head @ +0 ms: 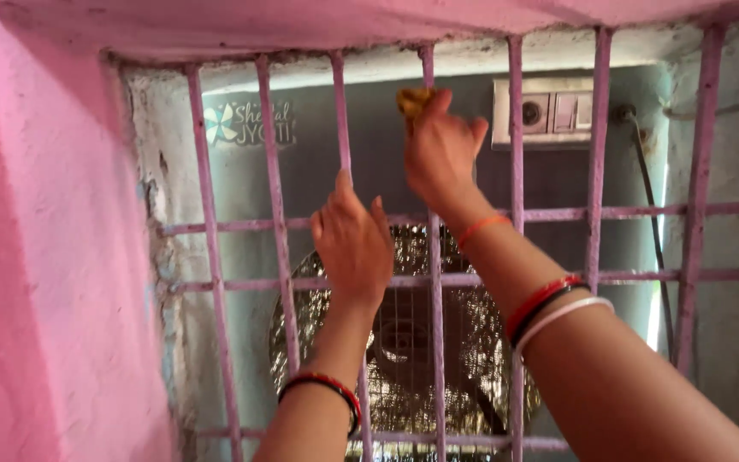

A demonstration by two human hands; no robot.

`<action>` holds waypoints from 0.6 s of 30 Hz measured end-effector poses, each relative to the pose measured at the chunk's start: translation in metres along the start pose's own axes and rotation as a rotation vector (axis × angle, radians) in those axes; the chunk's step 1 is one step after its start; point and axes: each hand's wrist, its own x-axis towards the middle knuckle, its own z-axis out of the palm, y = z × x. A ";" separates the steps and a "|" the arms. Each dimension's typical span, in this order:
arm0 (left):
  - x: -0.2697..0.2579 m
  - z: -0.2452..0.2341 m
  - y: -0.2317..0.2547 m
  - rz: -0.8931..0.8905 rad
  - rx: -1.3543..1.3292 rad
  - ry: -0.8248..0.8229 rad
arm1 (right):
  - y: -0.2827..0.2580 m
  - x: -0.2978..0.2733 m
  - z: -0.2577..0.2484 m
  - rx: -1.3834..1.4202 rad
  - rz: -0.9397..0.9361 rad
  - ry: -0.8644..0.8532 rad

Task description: The person wipes the pink metal window grille and surrounding wall with a yellow cloth. They systematically clean the vertical and horizontal bars, the area around a wall-mounted switchboard, and the adjacent pink wall surface.

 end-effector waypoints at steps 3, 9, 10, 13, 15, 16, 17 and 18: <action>0.000 0.007 -0.004 0.050 0.006 0.103 | 0.003 0.052 0.012 -0.017 0.050 -0.017; -0.002 0.014 -0.011 0.088 -0.038 0.134 | 0.017 0.063 0.014 0.068 0.007 -0.024; -0.003 0.014 -0.011 0.088 -0.038 0.124 | 0.018 0.059 0.012 0.061 -0.013 -0.046; -0.006 0.010 -0.011 0.092 -0.078 0.124 | 0.011 0.018 0.008 0.038 -0.066 0.058; -0.005 0.007 -0.010 0.091 -0.086 0.124 | 0.007 -0.015 -0.001 -0.021 -0.074 0.026; -0.005 0.006 -0.010 0.094 -0.091 0.122 | 0.007 -0.033 -0.006 -0.008 -0.064 -0.023; -0.004 0.005 -0.010 0.105 -0.086 0.138 | 0.007 -0.049 -0.010 0.001 -0.051 -0.070; -0.004 0.005 -0.010 0.116 -0.080 0.153 | 0.005 -0.066 -0.014 -0.020 -0.046 -0.071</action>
